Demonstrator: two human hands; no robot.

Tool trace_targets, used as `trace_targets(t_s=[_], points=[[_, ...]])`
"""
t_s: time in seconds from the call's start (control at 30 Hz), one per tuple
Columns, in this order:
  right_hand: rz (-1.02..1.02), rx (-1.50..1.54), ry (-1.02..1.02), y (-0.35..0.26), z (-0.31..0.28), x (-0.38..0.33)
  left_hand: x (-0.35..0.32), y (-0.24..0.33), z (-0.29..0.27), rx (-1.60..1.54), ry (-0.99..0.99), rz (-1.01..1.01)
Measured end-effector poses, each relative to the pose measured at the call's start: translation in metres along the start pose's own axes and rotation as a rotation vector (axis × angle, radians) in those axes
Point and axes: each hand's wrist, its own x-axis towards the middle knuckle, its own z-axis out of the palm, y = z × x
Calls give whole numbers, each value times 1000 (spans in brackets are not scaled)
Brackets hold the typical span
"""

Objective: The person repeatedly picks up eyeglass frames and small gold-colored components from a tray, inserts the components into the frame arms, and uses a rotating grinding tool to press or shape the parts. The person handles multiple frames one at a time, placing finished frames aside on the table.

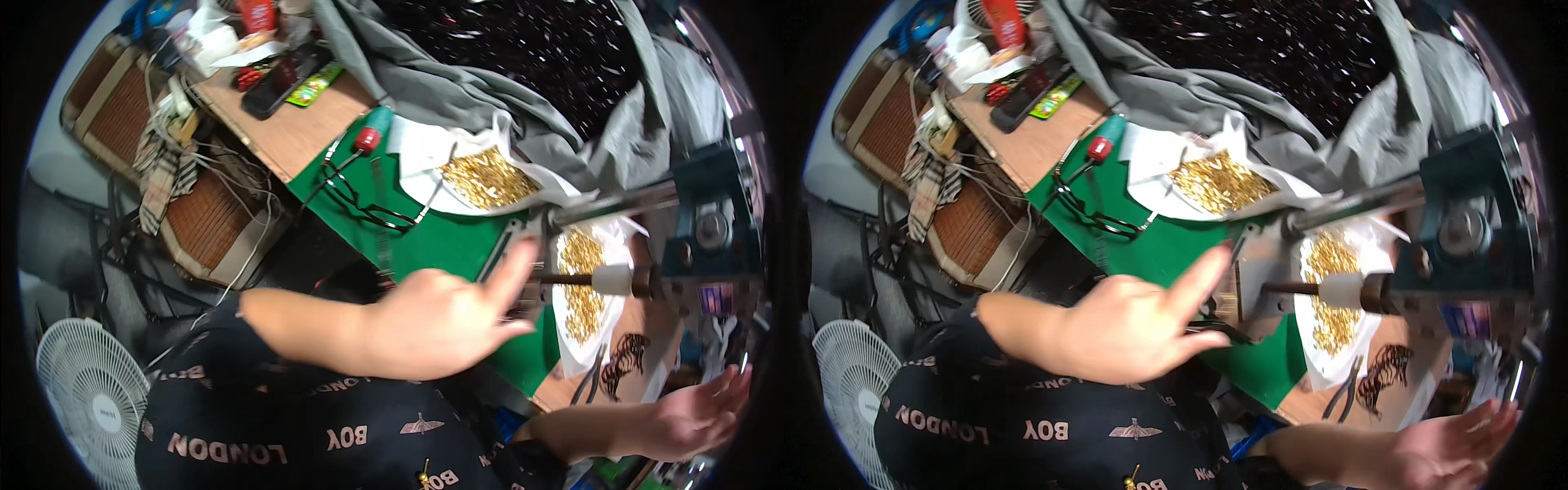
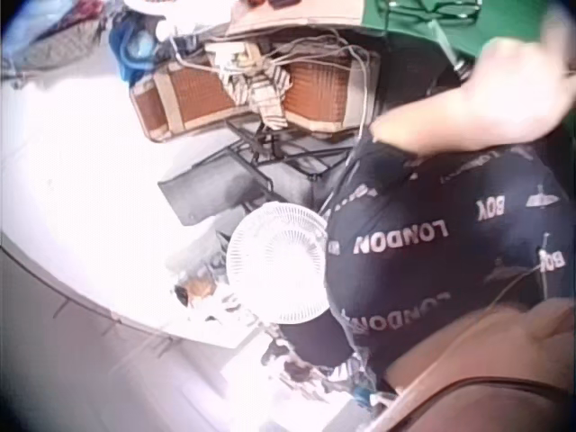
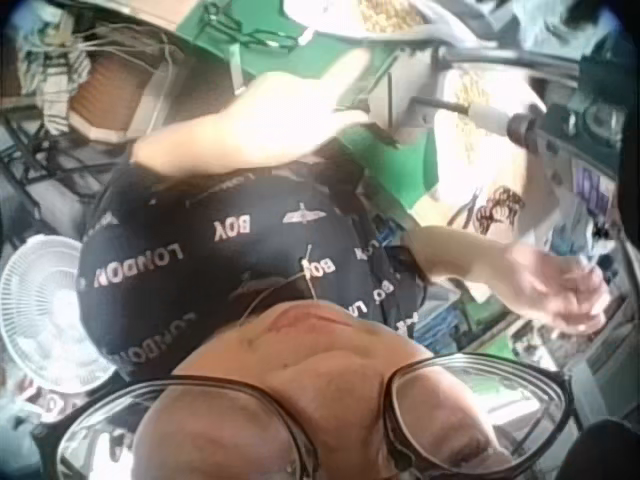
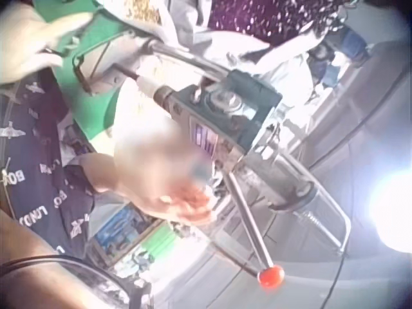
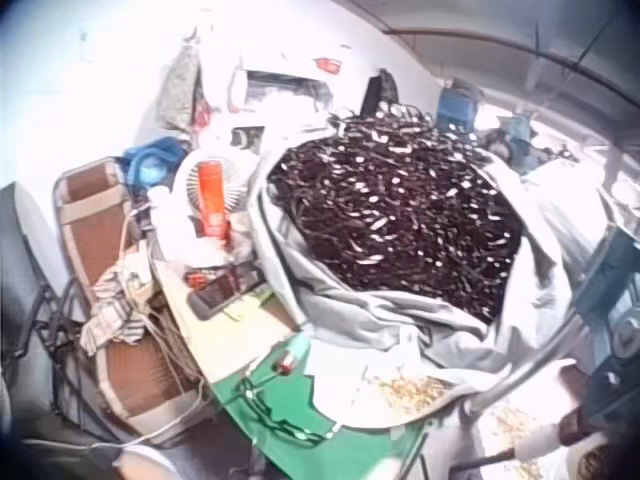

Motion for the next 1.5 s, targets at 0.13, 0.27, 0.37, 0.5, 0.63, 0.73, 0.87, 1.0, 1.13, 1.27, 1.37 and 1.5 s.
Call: trace_targets(t_s=[0.13, 0.27, 0.37, 0.5, 0.63, 0.73, 0.87, 1.0, 1.13, 1.27, 1.37, 1.5], points=[[120, 212, -317, 45, -53, -35, -41, -25, -43, -124, -294, -278], [122, 275, -698, 14, 5, -106, -34, -57, -48, -15, -247, -143], [305, 223, -990, 5, 32, -122, -23, -81, -55, 191, -187, -42], [105, 19, -1445, -1, 77, -146, -23, -124, -74, 188, 274, 61], [50, 84, -1560, 13, 117, -208, -36, -221, -80, 326, 390, -660], [117, 197, -1577, 24, 103, -202, -13, -223, -54, -167, 322, -636], [473, 269, -1334, 15, 65, -163, -6, -208, -44, 220, 264, -624], [682, 219, -1113, 2, 66, -149, -9, -211, -19, 330, 197, -456], [530, 187, -1189, -6, 80, -151, -36, -225, -47, -217, 363, -436], [497, 156, -1270, 3, 81, -152, -112, -254, -104, -1241, 791, -617], [611, 97, -1254, 11, 79, -159, -167, -265, -151, -1273, 1077, -457], [583, 71, -1306, -5, 106, -158, -214, -302, -209, -920, 1282, -473]])
